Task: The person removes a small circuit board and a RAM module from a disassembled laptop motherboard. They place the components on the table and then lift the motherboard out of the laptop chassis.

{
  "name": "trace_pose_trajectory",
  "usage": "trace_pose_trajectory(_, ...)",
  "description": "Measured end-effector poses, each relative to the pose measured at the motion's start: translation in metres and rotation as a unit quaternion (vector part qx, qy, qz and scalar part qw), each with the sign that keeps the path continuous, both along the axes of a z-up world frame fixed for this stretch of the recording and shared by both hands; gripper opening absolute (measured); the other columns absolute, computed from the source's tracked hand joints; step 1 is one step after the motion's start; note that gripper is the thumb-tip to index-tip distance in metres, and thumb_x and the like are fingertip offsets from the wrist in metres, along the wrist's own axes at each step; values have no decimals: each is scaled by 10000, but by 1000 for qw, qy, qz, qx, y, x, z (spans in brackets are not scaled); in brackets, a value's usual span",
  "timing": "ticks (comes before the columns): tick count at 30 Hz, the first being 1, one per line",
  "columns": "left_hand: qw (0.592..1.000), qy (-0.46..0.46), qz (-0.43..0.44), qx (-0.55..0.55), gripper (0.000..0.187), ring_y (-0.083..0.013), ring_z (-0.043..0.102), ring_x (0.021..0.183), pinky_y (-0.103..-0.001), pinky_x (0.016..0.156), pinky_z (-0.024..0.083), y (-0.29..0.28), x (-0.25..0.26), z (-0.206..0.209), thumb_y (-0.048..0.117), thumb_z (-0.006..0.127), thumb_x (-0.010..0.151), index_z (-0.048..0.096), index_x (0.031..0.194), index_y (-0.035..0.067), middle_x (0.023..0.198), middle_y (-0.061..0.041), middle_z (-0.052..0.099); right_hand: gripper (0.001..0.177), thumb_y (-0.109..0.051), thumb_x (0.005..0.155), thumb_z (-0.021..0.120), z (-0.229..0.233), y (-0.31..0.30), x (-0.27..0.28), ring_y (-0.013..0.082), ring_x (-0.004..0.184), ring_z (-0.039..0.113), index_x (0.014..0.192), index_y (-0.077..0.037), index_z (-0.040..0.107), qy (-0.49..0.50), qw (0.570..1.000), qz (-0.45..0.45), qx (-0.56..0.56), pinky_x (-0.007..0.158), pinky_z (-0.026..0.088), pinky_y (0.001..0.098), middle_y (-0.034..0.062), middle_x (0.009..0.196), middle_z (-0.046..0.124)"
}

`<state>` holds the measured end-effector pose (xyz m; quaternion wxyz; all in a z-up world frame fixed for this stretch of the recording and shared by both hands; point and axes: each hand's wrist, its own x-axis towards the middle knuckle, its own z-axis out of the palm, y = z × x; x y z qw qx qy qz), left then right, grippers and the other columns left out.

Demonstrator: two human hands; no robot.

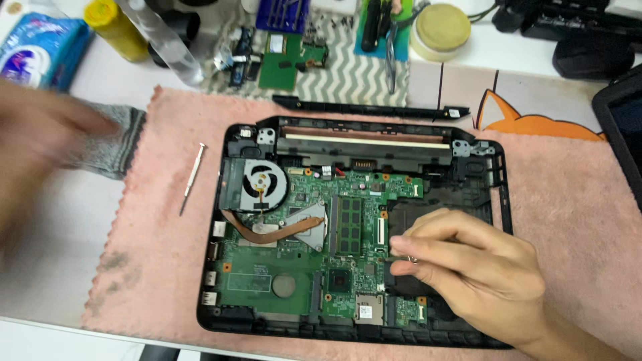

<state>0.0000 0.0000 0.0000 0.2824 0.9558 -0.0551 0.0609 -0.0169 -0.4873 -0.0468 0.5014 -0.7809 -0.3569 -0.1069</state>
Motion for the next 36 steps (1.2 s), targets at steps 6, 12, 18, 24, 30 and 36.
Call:
trace_pose_trajectory(6,973,137,2,-186,254,17,839,746,-199,647,673,-118,-66,-2,337,834,970,1048,1062,237,953,92,1070,230,103,970,763,5,3,0,212,949,937,1175,5,796,9,1000,-3,-25,894,793,241,104,1043,911)
trace_pose_trajectory(12,970,9,-173,-170,115,-175,872,912,-330,870,617,-173,-66,-48,277,807,1049,853,1070,174,1011,43,929,275,-10,858,944,5,3,-2,157,902,881,1093,-123,855,-7,1000,-27,8,833,781,222,89,1054,822)
trace_pose_trajectory(18,963,-17,-236,-125,202,-344,721,953,-464,899,542,-222,-51,-59,239,796,1081,786,1247,124,1020,-91,732,358,13,971,834,7,1,-2,172,916,903,1317,-61,777,4,1000,-6,14,872,761,251,41,1028,935)
trace_pose_trajectory(24,970,-24,-238,-37,180,-351,565,858,-499,777,453,-245,-44,-80,270,795,1111,753,1118,96,917,-92,565,339,70,1072,640,8,-3,-4,224,1081,895,1356,-48,782,23,998,58,-18,989,713,292,98,1171,903)
trace_pose_trajectory(30,968,-32,-241,-55,195,-313,571,854,-482,740,437,-251,-37,-74,258,811,1106,792,967,122,891,-50,562,315,-72,1017,848,-1,-8,-3,131,913,810,1279,-249,853,-27,999,35,-10,818,662,226,18,1077,773)
trace_pose_trajectory(36,964,-42,-251,-72,139,-311,591,842,-478,745,455,-251,-33,-85,221,884,1036,807,1018,106,896,-41,565,359,64,1058,721,0,-1,-4,222,988,868,1394,-56,762,-6,998,55,30,956,708,304,78,1128,907)
